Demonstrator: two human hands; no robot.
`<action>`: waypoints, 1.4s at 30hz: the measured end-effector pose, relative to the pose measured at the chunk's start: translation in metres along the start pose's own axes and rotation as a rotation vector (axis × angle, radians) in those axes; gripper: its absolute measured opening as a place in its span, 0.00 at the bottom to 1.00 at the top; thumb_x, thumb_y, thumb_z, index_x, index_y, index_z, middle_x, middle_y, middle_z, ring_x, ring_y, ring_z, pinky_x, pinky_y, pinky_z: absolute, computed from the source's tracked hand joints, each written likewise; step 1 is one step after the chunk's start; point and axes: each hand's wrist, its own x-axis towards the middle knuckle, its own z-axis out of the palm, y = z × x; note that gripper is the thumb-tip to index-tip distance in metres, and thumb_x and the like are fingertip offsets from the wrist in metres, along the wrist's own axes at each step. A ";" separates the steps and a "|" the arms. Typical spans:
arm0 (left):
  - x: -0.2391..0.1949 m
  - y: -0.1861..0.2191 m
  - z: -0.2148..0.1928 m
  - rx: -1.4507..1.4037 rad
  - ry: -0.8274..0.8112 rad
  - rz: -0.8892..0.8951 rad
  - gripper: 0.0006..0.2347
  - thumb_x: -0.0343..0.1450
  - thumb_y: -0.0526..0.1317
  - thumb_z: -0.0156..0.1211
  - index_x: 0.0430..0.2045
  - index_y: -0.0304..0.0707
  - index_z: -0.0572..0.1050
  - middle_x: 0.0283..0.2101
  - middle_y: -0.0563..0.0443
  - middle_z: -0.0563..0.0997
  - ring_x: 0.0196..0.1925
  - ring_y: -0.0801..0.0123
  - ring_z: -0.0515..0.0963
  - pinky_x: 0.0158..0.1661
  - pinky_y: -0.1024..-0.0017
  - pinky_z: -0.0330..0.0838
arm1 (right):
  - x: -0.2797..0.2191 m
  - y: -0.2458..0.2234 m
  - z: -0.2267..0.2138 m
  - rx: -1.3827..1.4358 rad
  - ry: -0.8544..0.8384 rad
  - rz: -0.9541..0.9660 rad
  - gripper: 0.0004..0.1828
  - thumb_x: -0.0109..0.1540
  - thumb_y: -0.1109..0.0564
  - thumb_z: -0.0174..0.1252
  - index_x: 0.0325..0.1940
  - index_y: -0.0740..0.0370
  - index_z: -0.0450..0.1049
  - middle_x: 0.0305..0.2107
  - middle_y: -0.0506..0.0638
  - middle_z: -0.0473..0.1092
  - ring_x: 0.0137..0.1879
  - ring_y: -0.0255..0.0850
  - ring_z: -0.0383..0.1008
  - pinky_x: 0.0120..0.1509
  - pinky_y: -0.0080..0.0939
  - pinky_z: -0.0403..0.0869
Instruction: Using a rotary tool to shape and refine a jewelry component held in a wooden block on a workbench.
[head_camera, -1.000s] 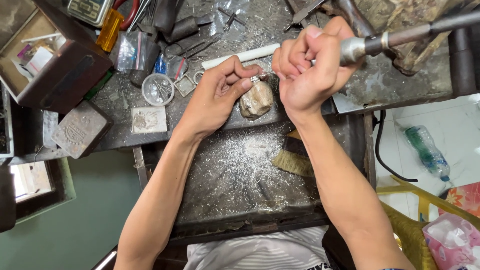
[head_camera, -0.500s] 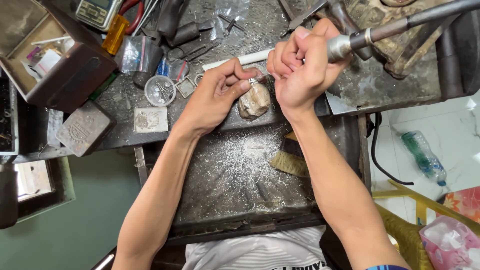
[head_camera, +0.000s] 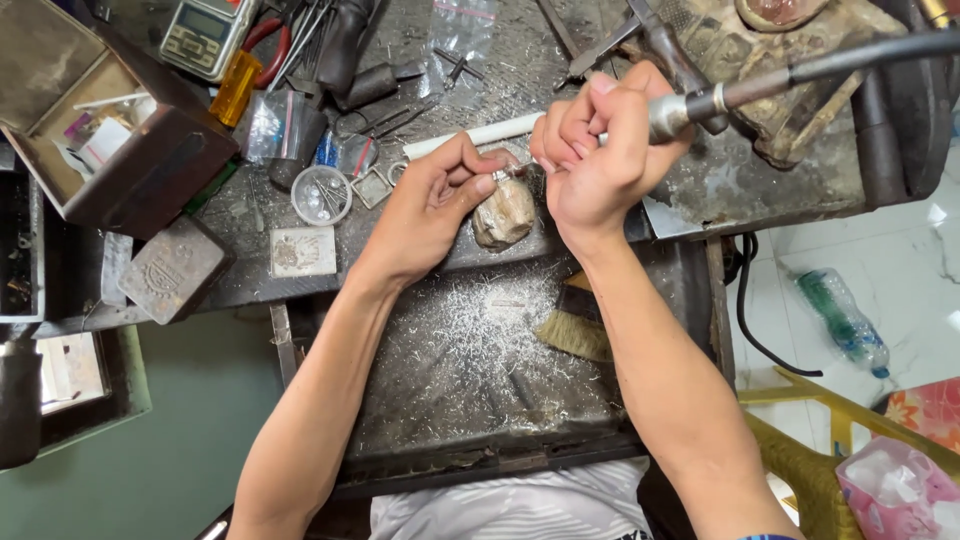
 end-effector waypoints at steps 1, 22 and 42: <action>0.000 0.002 0.001 0.002 0.000 0.002 0.04 0.76 0.33 0.55 0.32 0.42 0.67 0.52 0.40 0.82 0.65 0.62 0.77 0.63 0.68 0.69 | 0.002 -0.001 -0.003 0.002 -0.001 -0.002 0.16 0.58 0.67 0.45 0.23 0.55 0.48 0.11 0.47 0.43 0.13 0.34 0.40 0.17 0.39 0.44; -0.036 0.022 0.013 0.009 0.233 0.215 0.09 0.70 0.20 0.59 0.39 0.27 0.71 0.47 0.30 0.81 0.57 0.43 0.82 0.59 0.52 0.77 | -0.029 -0.030 -0.075 0.060 0.022 0.146 0.16 0.63 0.58 0.47 0.23 0.49 0.51 0.08 0.42 0.39 0.12 0.32 0.40 0.16 0.34 0.51; 0.084 0.050 -0.005 0.960 0.274 0.325 0.08 0.69 0.26 0.64 0.39 0.31 0.73 0.31 0.44 0.80 0.35 0.54 0.79 0.26 0.54 0.70 | -0.025 -0.049 -0.062 0.033 0.104 0.211 0.15 0.57 0.60 0.44 0.19 0.51 0.47 0.08 0.43 0.42 0.13 0.32 0.36 0.18 0.36 0.40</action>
